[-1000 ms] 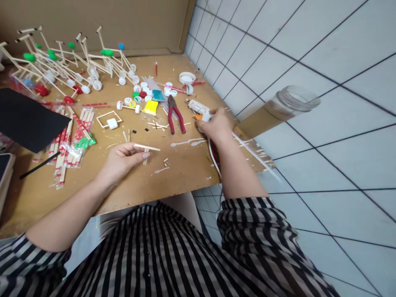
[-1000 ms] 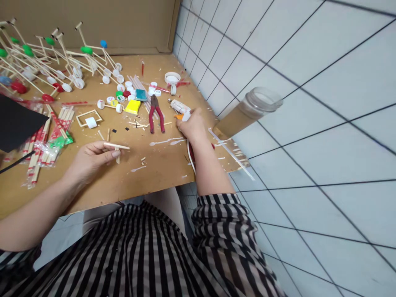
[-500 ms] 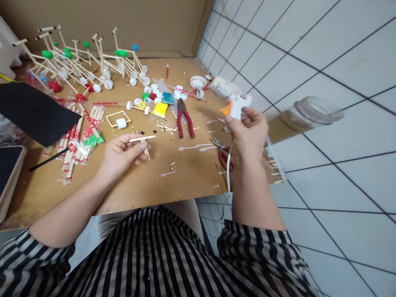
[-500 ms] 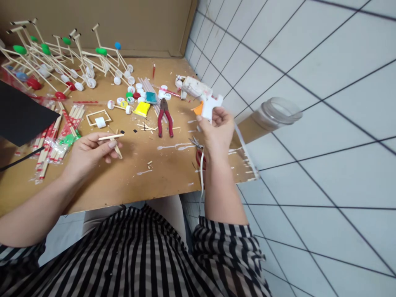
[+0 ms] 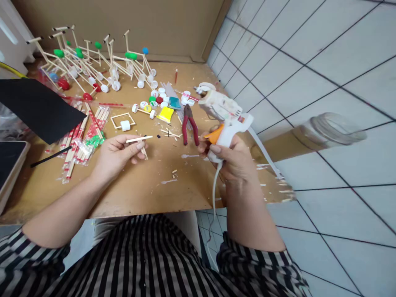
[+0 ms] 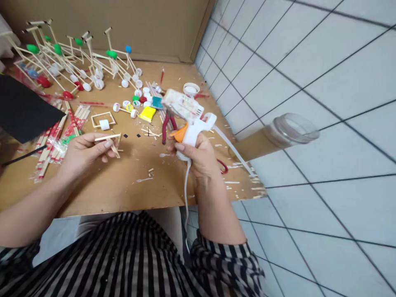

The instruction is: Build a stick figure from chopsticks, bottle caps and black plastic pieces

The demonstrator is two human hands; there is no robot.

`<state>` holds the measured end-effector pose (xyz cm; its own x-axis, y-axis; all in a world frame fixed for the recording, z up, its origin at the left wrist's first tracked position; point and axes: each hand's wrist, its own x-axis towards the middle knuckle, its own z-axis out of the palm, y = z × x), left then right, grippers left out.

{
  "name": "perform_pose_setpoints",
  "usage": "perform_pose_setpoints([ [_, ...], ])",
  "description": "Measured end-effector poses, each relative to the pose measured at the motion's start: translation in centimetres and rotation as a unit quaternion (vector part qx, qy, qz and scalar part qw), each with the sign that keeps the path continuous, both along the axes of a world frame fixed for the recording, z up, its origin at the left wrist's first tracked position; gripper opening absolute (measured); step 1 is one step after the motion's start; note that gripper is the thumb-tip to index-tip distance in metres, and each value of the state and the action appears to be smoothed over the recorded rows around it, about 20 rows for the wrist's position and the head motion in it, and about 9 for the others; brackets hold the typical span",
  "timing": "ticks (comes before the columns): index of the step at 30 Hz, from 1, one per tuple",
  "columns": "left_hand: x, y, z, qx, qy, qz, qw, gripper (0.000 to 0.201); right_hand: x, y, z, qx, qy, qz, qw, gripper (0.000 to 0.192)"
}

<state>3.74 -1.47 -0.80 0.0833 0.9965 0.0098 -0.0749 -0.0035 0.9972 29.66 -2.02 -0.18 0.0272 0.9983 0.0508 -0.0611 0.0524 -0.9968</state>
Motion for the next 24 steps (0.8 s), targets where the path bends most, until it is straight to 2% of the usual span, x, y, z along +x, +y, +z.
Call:
perform_pose_setpoints([
  [2, 0.0, 0.0, -0.1, -0.002, 0.002, 0.003, 1.000, 0.028, -0.2, 0.4, 0.1, 0.002, 0.001, 0.043, 0.999, 0.053],
  [5, 0.1, 0.0, -0.1, -0.007, -0.006, 0.005, 1.000, 0.028, -0.4, 0.7, -0.3, -0.006, -0.004, 0.073, 0.997, 0.055],
  [13, -0.1, 0.1, -0.3, -0.002, 0.018, 0.010, 1.000, 0.027, 0.3, -0.4, -0.9, 0.009, -0.064, 0.110, 0.992, 0.037],
  [20, -0.3, 0.3, -0.7, 0.062, 0.052, 0.051, 0.995, 0.020, 0.4, -0.8, -1.4, 0.062, -0.091, 0.148, 0.983, 0.029],
  [24, -0.3, 0.3, -0.7, 0.082, 0.057, 0.063, 0.993, 0.016, 0.1, -1.0, -1.8, 0.085, -0.108, 0.142, 0.980, 0.028],
])
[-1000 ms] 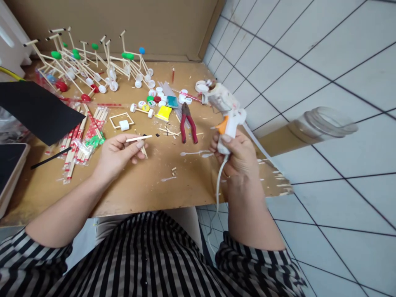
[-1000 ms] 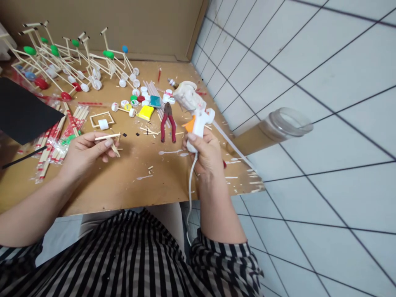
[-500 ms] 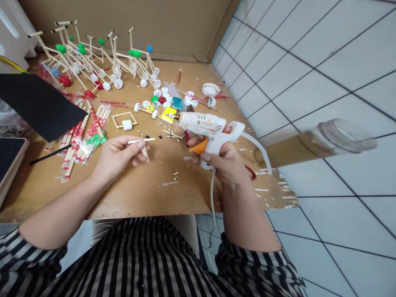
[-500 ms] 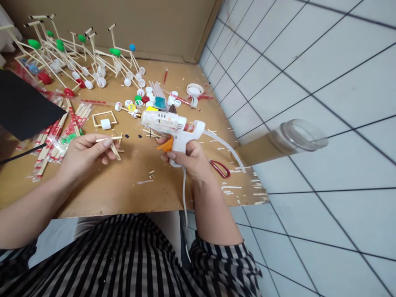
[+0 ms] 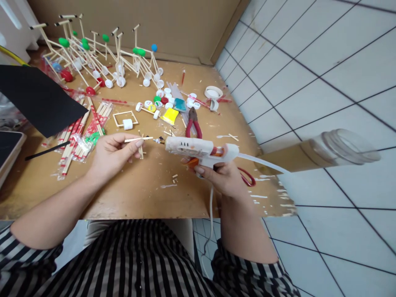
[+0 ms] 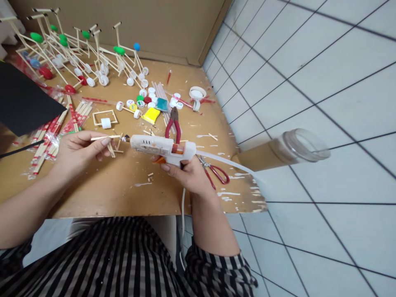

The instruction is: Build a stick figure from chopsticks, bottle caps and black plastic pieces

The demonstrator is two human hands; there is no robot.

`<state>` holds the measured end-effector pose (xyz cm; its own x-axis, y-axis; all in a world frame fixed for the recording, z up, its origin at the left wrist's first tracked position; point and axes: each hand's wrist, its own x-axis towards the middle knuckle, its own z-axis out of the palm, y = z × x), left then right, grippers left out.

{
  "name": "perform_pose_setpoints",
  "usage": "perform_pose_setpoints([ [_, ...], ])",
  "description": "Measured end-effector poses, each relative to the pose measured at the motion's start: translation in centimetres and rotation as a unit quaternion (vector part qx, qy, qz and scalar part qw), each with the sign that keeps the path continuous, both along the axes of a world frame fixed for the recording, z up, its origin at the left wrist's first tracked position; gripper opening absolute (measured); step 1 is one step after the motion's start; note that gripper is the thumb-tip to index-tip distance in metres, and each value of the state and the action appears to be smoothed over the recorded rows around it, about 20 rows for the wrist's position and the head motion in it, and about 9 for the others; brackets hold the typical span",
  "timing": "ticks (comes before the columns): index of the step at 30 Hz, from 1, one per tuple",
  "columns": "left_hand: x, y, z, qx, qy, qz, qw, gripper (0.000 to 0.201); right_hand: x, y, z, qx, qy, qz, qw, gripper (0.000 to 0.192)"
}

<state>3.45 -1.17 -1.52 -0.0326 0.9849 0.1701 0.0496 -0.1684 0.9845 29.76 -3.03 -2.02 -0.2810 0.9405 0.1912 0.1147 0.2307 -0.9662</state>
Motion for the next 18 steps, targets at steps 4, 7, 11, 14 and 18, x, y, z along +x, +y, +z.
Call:
perform_pose_setpoints([
  [4, 0.12, -0.01, 0.03, 0.006, -0.002, 0.005, 1.000, 0.015, -0.21, -0.22, -0.20, 0.011, 0.003, -0.011, 1.000, 0.034],
  [7, 0.17, -0.01, 0.04, 0.003, -0.004, 0.006, 1.000, 0.014, -0.21, -0.32, -0.34, 0.019, -0.004, -0.029, 0.999, 0.036],
  [11, 0.20, -0.02, 0.05, 0.009, 0.000, 0.010, 1.000, 0.012, -0.16, -0.40, -0.43, 0.028, -0.012, -0.033, 0.999, 0.037],
  [14, 0.19, 0.00, 0.03, 0.016, 0.000, 0.007, 1.000, 0.011, -0.17, -0.37, -0.30, 0.035, -0.021, -0.021, 0.999, 0.037],
  [18, 0.12, 0.03, -0.08, 0.022, 0.007, 0.003, 1.000, 0.013, -0.17, -0.20, -0.09, 0.046, -0.045, -0.010, 0.998, 0.037],
])
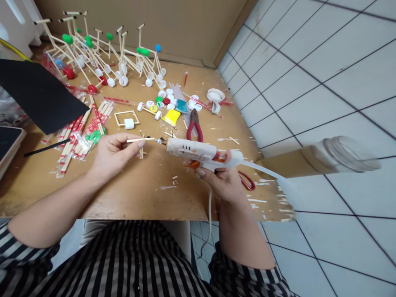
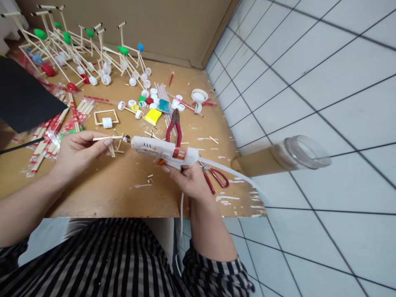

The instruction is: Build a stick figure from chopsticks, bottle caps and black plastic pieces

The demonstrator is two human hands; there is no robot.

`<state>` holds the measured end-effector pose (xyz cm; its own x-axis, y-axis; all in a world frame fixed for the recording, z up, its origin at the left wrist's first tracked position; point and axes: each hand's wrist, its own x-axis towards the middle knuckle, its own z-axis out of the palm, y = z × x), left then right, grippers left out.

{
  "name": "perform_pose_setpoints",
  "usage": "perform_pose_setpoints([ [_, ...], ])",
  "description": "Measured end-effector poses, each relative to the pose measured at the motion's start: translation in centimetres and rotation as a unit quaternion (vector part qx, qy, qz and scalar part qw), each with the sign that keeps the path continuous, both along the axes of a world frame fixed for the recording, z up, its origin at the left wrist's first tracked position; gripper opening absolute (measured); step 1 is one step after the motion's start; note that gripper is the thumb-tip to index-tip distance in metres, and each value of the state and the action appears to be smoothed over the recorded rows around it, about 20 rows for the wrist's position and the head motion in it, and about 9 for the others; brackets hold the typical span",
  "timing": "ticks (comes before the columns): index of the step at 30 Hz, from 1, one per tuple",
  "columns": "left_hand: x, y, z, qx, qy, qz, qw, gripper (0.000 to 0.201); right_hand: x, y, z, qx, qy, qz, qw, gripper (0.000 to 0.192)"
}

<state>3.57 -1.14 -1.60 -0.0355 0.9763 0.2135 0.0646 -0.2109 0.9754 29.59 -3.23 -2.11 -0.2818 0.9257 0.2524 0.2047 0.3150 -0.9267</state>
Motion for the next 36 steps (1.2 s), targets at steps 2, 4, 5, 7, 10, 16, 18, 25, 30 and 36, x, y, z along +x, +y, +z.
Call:
perform_pose_setpoints([
  [2, -0.03, -0.02, -0.05, 0.002, 0.006, 0.000, 1.000, 0.015, 0.01, 0.06, 0.05, 0.000, -0.012, -0.003, 1.000, 0.038],
  [4, -0.03, -0.08, -0.07, 0.003, 0.007, -0.001, 1.000, 0.016, 0.02, 0.06, 0.09, 0.000, -0.015, -0.004, 1.000, 0.037],
  [5, -0.03, -0.11, -0.06, 0.003, 0.006, 0.000, 1.000, 0.015, 0.01, 0.05, 0.11, 0.001, -0.014, -0.004, 1.000, 0.036],
  [7, 0.00, -0.17, -0.04, -0.001, 0.005, 0.002, 1.000, 0.014, 0.00, 0.02, 0.19, -0.001, -0.017, -0.004, 1.000, 0.035],
  [10, 0.03, -0.21, -0.01, -0.006, 0.007, 0.007, 1.000, 0.015, -0.02, -0.01, 0.30, -0.014, -0.024, -0.010, 1.000, 0.037],
  [16, 0.05, -0.22, -0.04, -0.002, 0.008, 0.007, 1.000, 0.015, 0.00, 0.04, 0.21, -0.021, -0.012, -0.010, 1.000, 0.037],
  [18, 0.07, -0.24, -0.06, -0.004, 0.006, 0.004, 1.000, 0.014, 0.00, 0.04, 0.16, -0.017, -0.004, -0.008, 1.000, 0.036],
  [25, 0.08, -0.25, -0.04, -0.005, 0.007, 0.007, 1.000, 0.010, -0.06, 0.09, 0.31, -0.009, -0.014, -0.015, 1.000, 0.033],
  [30, 0.13, -0.30, 0.04, -0.004, 0.020, 0.013, 1.000, 0.011, -0.10, 0.19, 0.42, -0.022, -0.025, -0.026, 0.999, 0.036],
  [36, 0.24, -0.34, 0.11, 0.001, 0.017, 0.010, 1.000, 0.010, -0.03, 0.15, 0.42, -0.022, -0.028, -0.029, 0.999, 0.037],
])
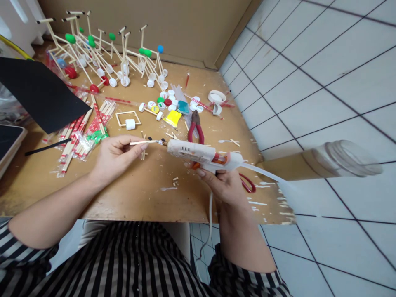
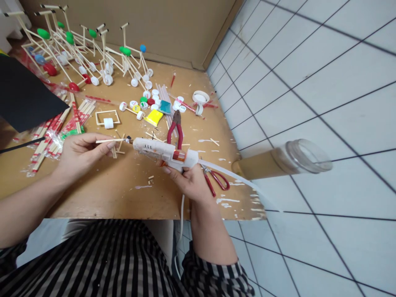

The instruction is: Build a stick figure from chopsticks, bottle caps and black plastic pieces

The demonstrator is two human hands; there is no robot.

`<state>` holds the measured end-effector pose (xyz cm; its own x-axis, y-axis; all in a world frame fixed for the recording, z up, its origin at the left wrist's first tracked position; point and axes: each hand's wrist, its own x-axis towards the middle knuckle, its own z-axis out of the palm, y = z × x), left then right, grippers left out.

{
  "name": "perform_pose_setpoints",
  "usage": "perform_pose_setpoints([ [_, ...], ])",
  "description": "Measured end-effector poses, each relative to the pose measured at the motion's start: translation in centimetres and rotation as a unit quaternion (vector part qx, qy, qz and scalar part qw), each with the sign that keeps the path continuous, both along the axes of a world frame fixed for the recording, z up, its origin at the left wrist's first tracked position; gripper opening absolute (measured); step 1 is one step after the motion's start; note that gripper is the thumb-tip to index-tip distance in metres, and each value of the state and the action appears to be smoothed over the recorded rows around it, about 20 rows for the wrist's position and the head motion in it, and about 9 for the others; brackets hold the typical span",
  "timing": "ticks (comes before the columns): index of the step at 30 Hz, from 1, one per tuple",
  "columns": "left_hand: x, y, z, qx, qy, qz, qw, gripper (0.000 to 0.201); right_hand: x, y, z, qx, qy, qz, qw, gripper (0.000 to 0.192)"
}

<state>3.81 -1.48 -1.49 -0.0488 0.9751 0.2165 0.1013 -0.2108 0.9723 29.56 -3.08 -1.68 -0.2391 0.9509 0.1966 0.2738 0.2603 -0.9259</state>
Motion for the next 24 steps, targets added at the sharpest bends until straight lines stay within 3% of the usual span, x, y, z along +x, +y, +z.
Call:
perform_pose_setpoints([
  [24, -0.11, 0.03, -0.20, 0.000, 0.005, -0.006, 1.000, 0.009, 0.34, -0.29, -0.41, 0.002, 0.001, -0.008, 1.000, 0.039],
])
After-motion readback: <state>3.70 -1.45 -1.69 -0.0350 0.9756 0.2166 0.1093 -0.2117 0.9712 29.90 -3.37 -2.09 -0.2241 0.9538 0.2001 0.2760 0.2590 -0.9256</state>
